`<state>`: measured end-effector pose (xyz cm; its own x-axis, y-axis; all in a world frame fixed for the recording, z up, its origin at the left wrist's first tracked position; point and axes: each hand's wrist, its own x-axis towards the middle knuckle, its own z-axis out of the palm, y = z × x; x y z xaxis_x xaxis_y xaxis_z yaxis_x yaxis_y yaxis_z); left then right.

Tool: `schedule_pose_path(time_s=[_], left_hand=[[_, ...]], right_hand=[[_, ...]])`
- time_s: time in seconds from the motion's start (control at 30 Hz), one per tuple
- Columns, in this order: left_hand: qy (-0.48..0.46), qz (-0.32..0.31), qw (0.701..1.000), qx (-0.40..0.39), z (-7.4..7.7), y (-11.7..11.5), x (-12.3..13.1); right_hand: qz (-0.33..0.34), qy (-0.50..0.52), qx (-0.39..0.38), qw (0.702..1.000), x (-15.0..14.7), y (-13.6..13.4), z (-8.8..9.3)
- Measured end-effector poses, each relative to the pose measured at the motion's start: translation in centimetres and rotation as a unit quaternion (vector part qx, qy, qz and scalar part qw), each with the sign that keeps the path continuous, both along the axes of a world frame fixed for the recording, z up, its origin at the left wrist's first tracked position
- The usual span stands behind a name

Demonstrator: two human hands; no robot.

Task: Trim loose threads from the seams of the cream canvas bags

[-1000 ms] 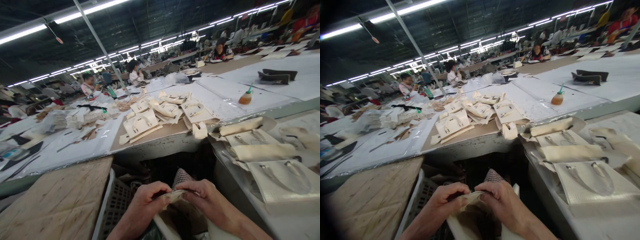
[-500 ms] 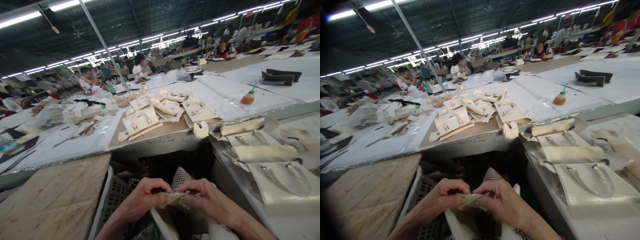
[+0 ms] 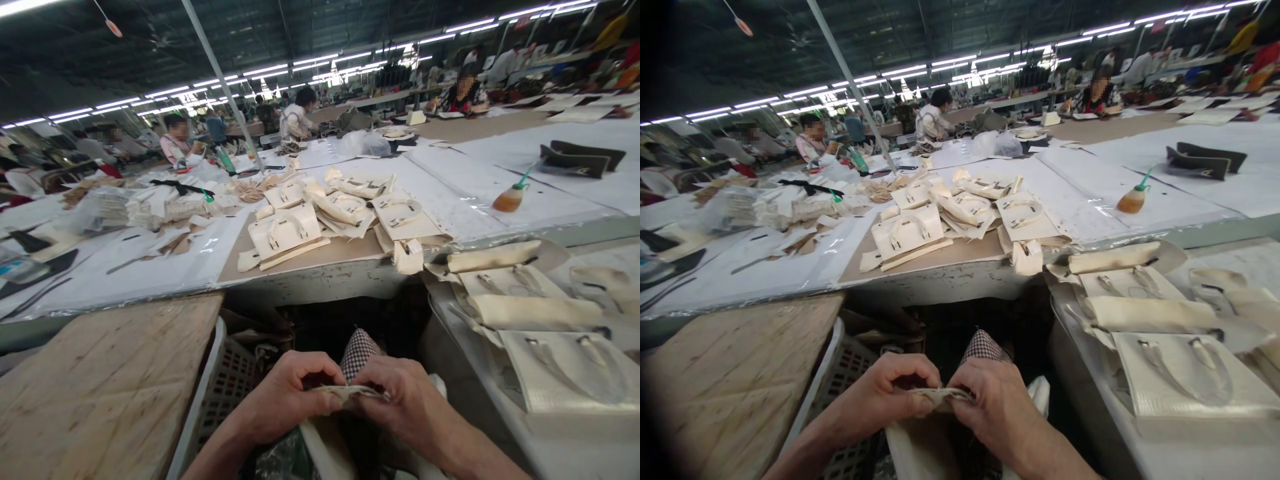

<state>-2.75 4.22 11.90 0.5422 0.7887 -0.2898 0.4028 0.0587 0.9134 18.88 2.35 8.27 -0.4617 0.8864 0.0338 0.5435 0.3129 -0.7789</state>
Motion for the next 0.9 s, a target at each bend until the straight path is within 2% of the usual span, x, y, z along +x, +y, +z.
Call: schedule_pose_path(time_s=[0.27, 0.47, 0.67, 0.8, 0.9], left_hand=[[0.079, 0.010, 0.997, 0.023, 0.2, 0.4, 0.2], [0.135, 0.015, 0.984, 0.119, 0.6, -0.2, 1.5], [0.122, 0.010, 0.978, 0.171, 0.5, -1.0, 2.6], [0.150, -0.014, 0.961, 0.232, 0.3, -1.5, 2.7], [0.199, -0.024, 0.937, 0.286, 0.2, -1.9, 2.6]], right_hand=[[-0.021, 0.021, -0.041, 0.999, -0.7, 0.4, 0.0], [-0.031, 0.028, -0.050, 0.998, -0.7, 0.5, -0.3], [-0.044, 0.034, -0.041, 0.998, -0.7, -0.1, -0.5], [0.009, 0.054, -0.011, 0.998, 0.3, -0.6, 0.5], [0.063, 0.092, -0.036, 0.993, 1.1, -0.5, 1.6]])
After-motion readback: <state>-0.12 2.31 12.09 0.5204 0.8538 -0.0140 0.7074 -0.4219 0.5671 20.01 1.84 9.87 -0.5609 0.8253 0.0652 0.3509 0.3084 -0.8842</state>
